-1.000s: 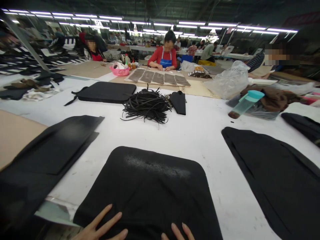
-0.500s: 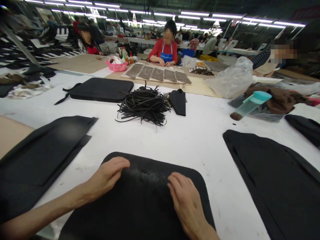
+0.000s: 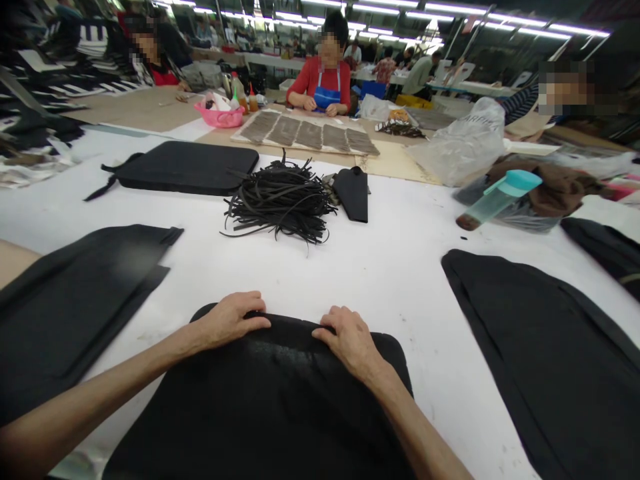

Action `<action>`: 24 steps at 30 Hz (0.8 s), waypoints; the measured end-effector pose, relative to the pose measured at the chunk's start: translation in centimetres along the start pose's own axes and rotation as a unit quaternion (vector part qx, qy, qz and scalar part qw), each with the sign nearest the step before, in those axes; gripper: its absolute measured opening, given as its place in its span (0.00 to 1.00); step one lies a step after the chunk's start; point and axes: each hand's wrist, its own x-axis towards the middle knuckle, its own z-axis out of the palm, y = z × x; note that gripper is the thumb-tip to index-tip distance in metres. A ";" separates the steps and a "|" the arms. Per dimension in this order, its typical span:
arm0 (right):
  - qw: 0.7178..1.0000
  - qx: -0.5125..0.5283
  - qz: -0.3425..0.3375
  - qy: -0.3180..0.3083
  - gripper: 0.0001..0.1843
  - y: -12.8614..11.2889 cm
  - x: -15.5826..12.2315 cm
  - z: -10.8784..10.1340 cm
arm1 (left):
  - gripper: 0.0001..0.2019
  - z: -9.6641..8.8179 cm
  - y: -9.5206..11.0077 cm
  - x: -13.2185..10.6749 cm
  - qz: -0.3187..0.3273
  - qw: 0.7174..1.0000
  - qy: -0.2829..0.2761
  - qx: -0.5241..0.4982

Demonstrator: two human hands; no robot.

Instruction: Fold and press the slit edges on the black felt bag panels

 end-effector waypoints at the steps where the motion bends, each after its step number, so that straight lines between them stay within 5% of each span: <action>1: 1.000 0.017 -0.008 0.009 0.13 0.1 0.0 0.0 | 0.13 -0.1 -0.1 0.0 0.010 1.000 0.000 -0.014; 11: 0.992 0.019 0.022 0.126 0.16 -0.1 1.8 -0.5 | 0.13 -0.2 -0.5 1.9 -0.012 0.997 0.069 -0.031; 19: 0.988 -0.138 0.020 0.067 0.20 1.7 0.7 -0.3 | 0.14 1.0 -1.0 2.1 -0.014 0.998 0.054 0.038; 24: 0.989 -0.116 0.059 0.068 0.21 1.5 0.4 -0.2 | 0.16 1.5 -0.3 2.5 -0.036 0.994 0.054 0.082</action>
